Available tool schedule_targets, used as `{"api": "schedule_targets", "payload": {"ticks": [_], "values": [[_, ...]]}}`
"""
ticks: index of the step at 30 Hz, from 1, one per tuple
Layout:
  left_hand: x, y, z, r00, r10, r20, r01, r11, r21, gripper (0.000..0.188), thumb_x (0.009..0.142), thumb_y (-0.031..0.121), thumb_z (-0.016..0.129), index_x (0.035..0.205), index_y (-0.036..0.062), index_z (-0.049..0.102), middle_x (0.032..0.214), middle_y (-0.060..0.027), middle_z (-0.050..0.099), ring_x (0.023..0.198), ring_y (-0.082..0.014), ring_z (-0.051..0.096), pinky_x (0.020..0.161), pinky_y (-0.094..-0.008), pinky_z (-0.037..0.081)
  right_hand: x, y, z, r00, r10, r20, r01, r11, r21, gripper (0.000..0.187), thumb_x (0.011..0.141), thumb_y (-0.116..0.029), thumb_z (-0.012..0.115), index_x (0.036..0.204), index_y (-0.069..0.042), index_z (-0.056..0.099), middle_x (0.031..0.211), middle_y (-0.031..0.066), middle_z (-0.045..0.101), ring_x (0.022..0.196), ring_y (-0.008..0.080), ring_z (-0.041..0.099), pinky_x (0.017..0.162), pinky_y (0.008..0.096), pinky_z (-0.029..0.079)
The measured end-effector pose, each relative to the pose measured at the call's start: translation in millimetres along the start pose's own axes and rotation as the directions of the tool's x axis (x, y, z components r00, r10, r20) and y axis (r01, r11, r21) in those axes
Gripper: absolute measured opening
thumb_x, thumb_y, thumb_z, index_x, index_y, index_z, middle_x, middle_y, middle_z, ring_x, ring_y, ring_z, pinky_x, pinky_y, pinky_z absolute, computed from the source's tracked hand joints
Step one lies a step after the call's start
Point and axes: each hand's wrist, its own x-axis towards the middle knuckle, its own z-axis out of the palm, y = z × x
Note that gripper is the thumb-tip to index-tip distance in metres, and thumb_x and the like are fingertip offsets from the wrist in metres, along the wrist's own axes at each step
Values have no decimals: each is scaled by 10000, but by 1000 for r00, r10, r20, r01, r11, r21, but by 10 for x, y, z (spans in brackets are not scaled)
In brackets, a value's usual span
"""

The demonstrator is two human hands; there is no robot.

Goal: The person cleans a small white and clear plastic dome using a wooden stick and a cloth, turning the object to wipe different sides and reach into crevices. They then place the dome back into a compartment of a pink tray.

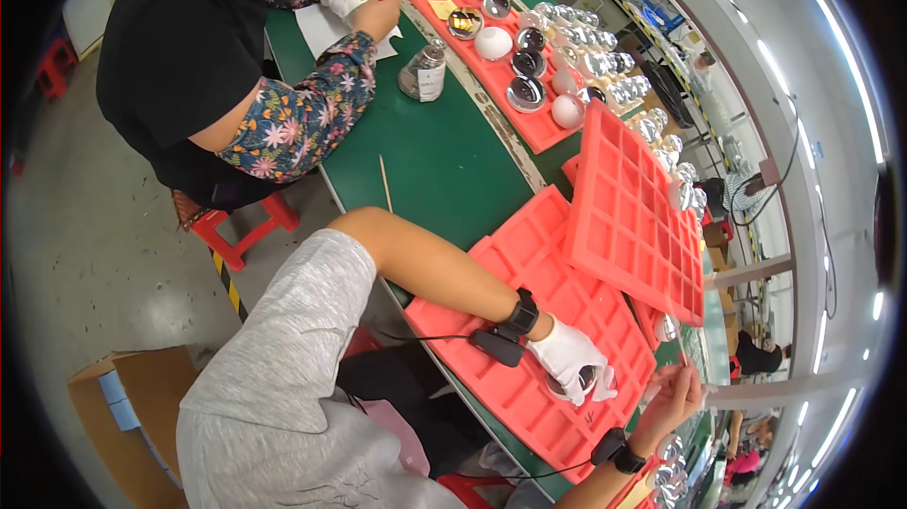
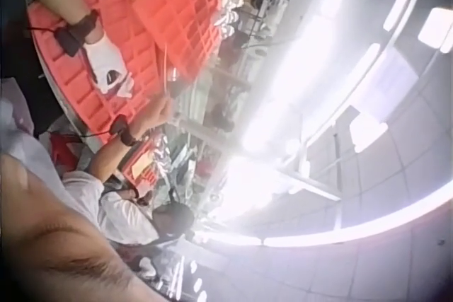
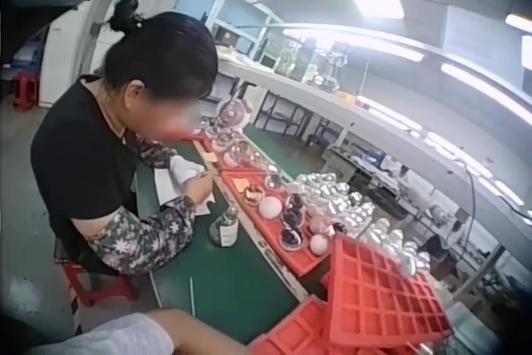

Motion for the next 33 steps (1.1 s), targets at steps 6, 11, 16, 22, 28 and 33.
{"api": "schedule_targets", "payload": {"ticks": [6, 11, 16, 22, 28, 33], "values": [[85, 168, -104, 988, -139, 70, 135, 989, 64, 404, 804, 384, 817, 1020, 71, 682, 1026, -118, 735, 986, -298, 705, 838, -394, 541, -63, 668, -296, 1000, 6, -4, -5, 975, 222, 280, 1071, -191, 523, 919, 32, 599, 769, 97, 632, 532, 123, 534, 500, 225, 412], [97, 20, 48, 995, -68, 70, 68, 998, 11, 349, 827, 330, 811, 1011, 73, 664, 975, -88, 723, 917, -236, 699, 808, -359, 540, -333, 549, -268, 994, -26, 107, 14, 994, 107, 395, 1066, -284, 516, 811, 11, 583, 692, 77, 578, 538, 119, 514, 465, 249, 365], [253, -124, -55, 995, -47, 91, 47, 999, 1, 380, 795, 291, 819, 1044, 58, 651, 971, -88, 707, 931, -250, 689, 820, -377, 537, -370, 805, -360, 999, 14, 41, -23, 969, 245, 412, 1051, -308, 517, 739, -39, 521, 716, 73, 554, 581, 105, 501, 455, 255, 366], [162, 76, 3, 957, -255, 142, 267, 960, -81, 458, 772, 286, 834, 1106, 42, 640, 1049, -129, 693, 994, -281, 679, 869, -387, 533, -332, 557, -476, 997, -52, -53, 73, 799, 597, 160, 1023, -214, 541, 1079, -65, 531, 1054, 23, 535, 859, 84, 519, 668, 209, 442], [183, 53, 94, 974, -216, -72, 223, 969, 109, 615, 678, 370, 906, 1114, 36, 629, 1066, -153, 694, 993, -324, 682, 858, -406, 551, -283, 753, -484, 994, 107, -25, -89, 917, 388, 160, 1005, -156, 586, 1135, -71, 546, 1022, 17, 530, 861, 93, 507, 679, 219, 437], [116, 79, 22, 996, -78, -41, 83, 988, 132, 737, 633, 361, 939, 1204, 30, 612, 1093, -162, 660, 1063, -373, 635, 940, -446, 516, -385, 614, -311, 969, 243, 50, -229, 799, 555, 250, 1080, -312, 525, 1112, -65, 554, 952, 18, 537, 846, 122, 540, 647, 236, 450]]}}
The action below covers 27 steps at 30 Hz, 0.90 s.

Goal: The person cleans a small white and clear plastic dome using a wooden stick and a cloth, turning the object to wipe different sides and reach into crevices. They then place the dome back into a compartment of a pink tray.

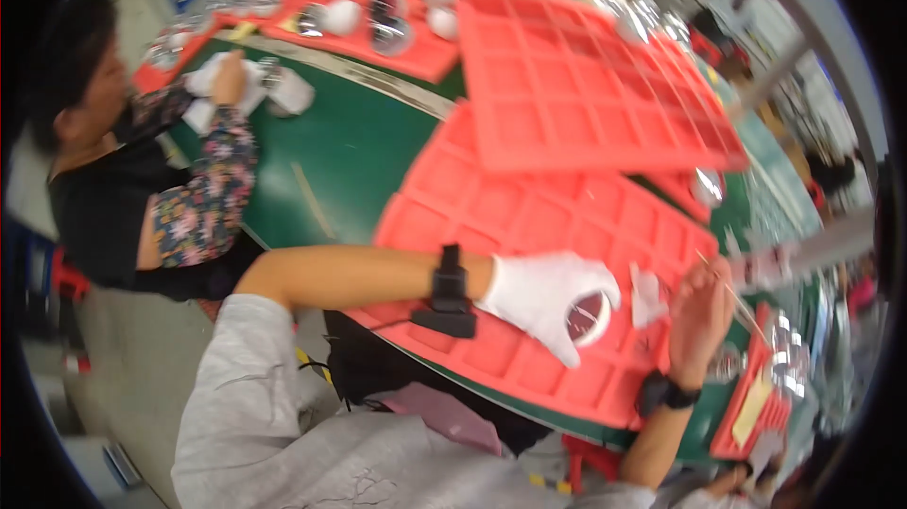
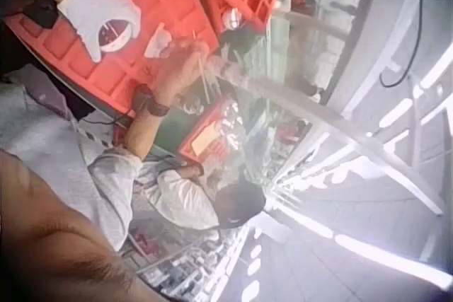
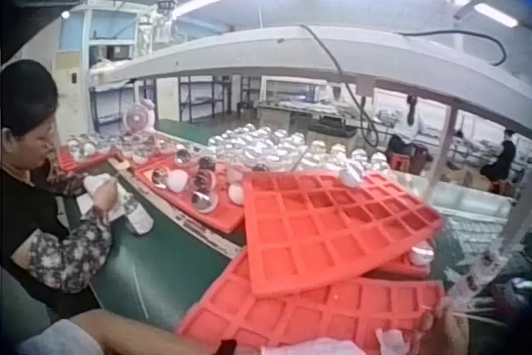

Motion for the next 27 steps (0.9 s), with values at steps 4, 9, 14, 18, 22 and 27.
{"api": "schedule_targets", "payload": {"ticks": [4, 9, 14, 18, 22, 27], "values": [[1, -52, 22, 1000, 3, -1, -3, 996, 93, 779, 612, 353, 953, 1230, 43, 593, 1169, -148, 622, 1110, -362, 608, 994, -443, 484, 69, -90, 314, 952, 64, 301, -54, 998, -42, 520, 1116, -494, 331, 961, -56, 565, 911, 64, 581, 854, 184, 579, 652, 304, 485], [3, 12, -13, 997, -32, 69, 25, 995, 91, 774, 616, 350, 936, 1230, 23, 597, 1182, -172, 618, 1092, -372, 618, 992, -450, 507, 85, -31, 515, 963, 156, 221, -179, 980, 86, 521, 1118, -517, 291, 1034, -74, 552, 785, 15, 477, 664, 137, 454, 528, 273, 373], [87, -36, -15, 997, -23, 68, 18, 997, 69, 652, 647, 287, 904, 1170, 43, 600, 1130, -157, 626, 1053, -368, 615, 944, -451, 508, 131, 3, 620, 936, 264, 234, -334, 877, 346, 463, 1121, -512, 285, 1132, -112, 519, 689, -48, 346, 519, 61, 281, 417, 213, 220], [77, -92, 25, 997, -21, 75, 16, 998, 62, 570, 672, 241, 876, 1135, 61, 596, 1093, -147, 629, 1028, -364, 611, 911, -453, 507, 142, 66, 799, 911, 385, 151, -413, 846, 337, 410, 1123, -505, 294, 1089, -138, 474, 684, -58, 292, 508, 45, 196, 405, 210, 145], [114, -20, -15, 997, -46, 55, 45, 998, 32, 530, 687, 221, 862, 1116, 72, 588, 1071, -140, 627, 1012, -362, 608, 906, -455, 503, 175, 186, 759, 919, 314, 237, -390, 812, 435, 431, 1123, -514, 282, 972, -137, 427, 667, -44, 286, 492, 69, 190, 407, 235, 147], [110, -73, 5, 999, -19, 26, 16, 993, 115, 528, 694, 220, 862, 1106, 60, 573, 1047, -143, 618, 996, -363, 611, 908, -459, 500, 135, 336, 645, 899, 181, 399, -413, 656, 632, 501, 1119, -541, 215, 846, -139, 335, 605, -26, 259, 466, 93, 173, 409, 270, 135]]}}
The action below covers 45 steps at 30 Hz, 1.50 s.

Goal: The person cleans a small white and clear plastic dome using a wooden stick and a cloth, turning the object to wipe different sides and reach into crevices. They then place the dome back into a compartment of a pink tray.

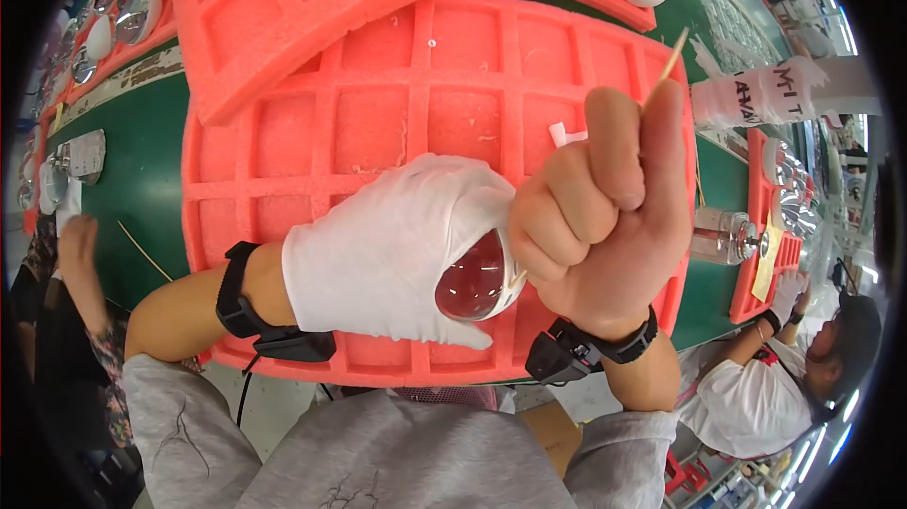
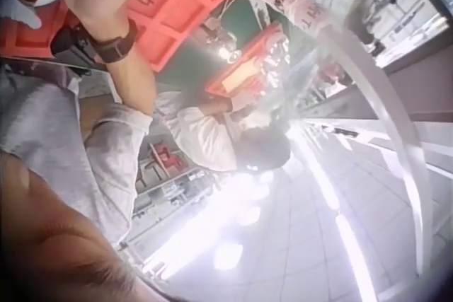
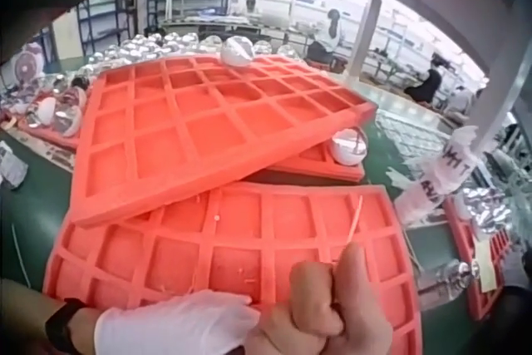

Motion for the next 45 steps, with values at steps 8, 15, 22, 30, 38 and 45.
{"api": "schedule_targets", "payload": {"ticks": [8, 15, 22, 30, 38, 45], "values": [[-12, -10, 53, 998, 1, -61, -4, 999, -45, 519, 714, 203, 836, 1118, 36, 557, 1009, -164, 610, 947, -381, 617, 873, -460, 506, -10, 39, 11, 997, -63, 47, 65, 996, -54, 562, 1098, -598, 154, 803, -142, 298, 556, -27, 236, 441, 91, 150, 404, 271, 126], [8, -30, 92, 995, -11, -95, 2, 996, -92, 438, 720, 175, 810, 1061, 25, 581, 964, -151, 618, 924, -367, 619, 858, -456, 507, -67, 32, 89, 992, -90, 92, 106, 975, -193, 580, 1090, -613, 152, 797, -137, 310, 548, -32, 237, 431, 88, 142, 394, 266, 122], [58, 16, 66, 997, -4, -72, -4, 993, -115, 390, 725, 142, 794, 1037, 30, 589, 940, -136, 620, 906, -364, 616, 841, -454, 510, -120, 47, 66, 991, -85, 105, 101, 983, -151, 585, 1088, -612, 142, 791, -137, 310, 537, -38, 232, 422, 84, 134, 386, 263, 118], [33, 56, 69, 996, -70, -54, 62, 989, -131, 387, 732, 132, 795, 1044, 33, 588, 942, -134, 616, 891, -371, 614, 825, -453, 514, -4, 94, 18, 993, -114, 28, 111, 991, 72, 585, 1088, -609, 129, 788, -139, 304, 531, -44, 228, 421, 77, 128, 381, 260, 114], [4, -29, 76, 999, -23, -37, 20, 997, -78, 415, 719, 155, 804, 1051, 31, 588, 968, -143, 616, 918, -372, 614, 863, -449, 507, -123, 66, 132, 983, -120, 137, 144, 973, -183, 613, 1078, -630, 147, 750, -134, 295, 525, -45, 231, 416, 83, 130, 380, 261, 119], [56, -6, 115, 999, 23, -40, -26, 997, -69, 408, 716, 164, 797, 1050, 39, 599, 969, -143, 620, 925, -372, 615, 882, -453, 502, -150, 110, 127, 982, -65, 180, 107, 966, -235, 639, 1070, -645, 164, 713, -129, 284, 519, -45, 235, 406, 89, 133, 378, 263, 122]]}}
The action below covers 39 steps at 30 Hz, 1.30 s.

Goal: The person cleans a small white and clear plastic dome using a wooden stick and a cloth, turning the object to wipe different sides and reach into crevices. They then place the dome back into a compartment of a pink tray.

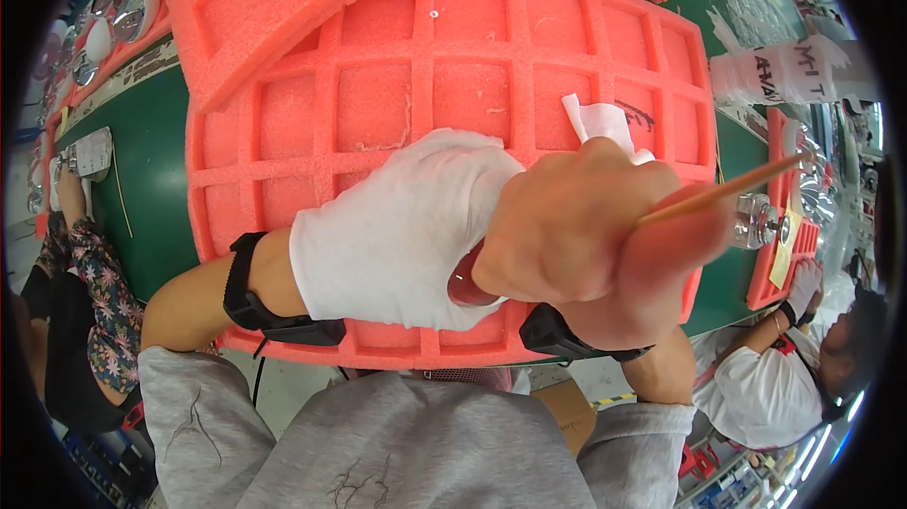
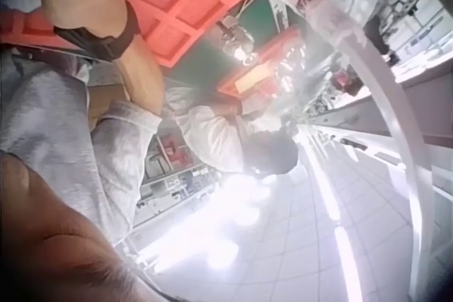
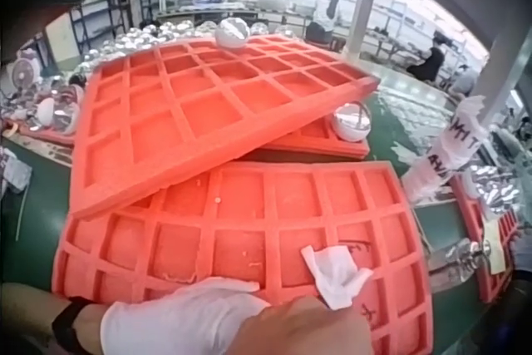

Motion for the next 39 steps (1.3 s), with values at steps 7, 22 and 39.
{"api": "schedule_targets", "payload": {"ticks": [7, 22, 39], "values": [[-31, 48, -27, 998, -59, -9, 59, 998, 12, 399, 718, 174, 787, 1050, 45, 608, 963, -144, 623, 920, -373, 615, 888, -458, 499, 77, 34, -103, 994, 40, -97, -19, 977, 214, 667, 1063, -660, 181, 677, -124, 274, 512, -45, 238, 396, 94, 136, 376, 265, 126], [48, 93, -55, 999, -14, 35, 15, 1000, -15, 395, 714, 186, 791, 1036, 52, 607, 938, -130, 615, 889, -369, 606, 868, -445, 497, -144, 125, -50, 1000, 8, 3, -9, 976, 218, 650, 1057, -673, 226, 709, -129, 300, 501, -48, 242, 376, 98, 151, 374, 274, 129], [16, 36, -117, 998, 18, 62, -13, 997, -76, 391, 732, 186, 791, 1042, 49, 597, 930, -138, 604, 880, -368, 607, 843, -439, 495, -37, 148, -77, 1000, 21, 18, -25, 966, 257, 634, 1062, -667, 209, 734, -133, 306, 505, -49, 232, 377, 97, 139, 375, 286, 113]]}}
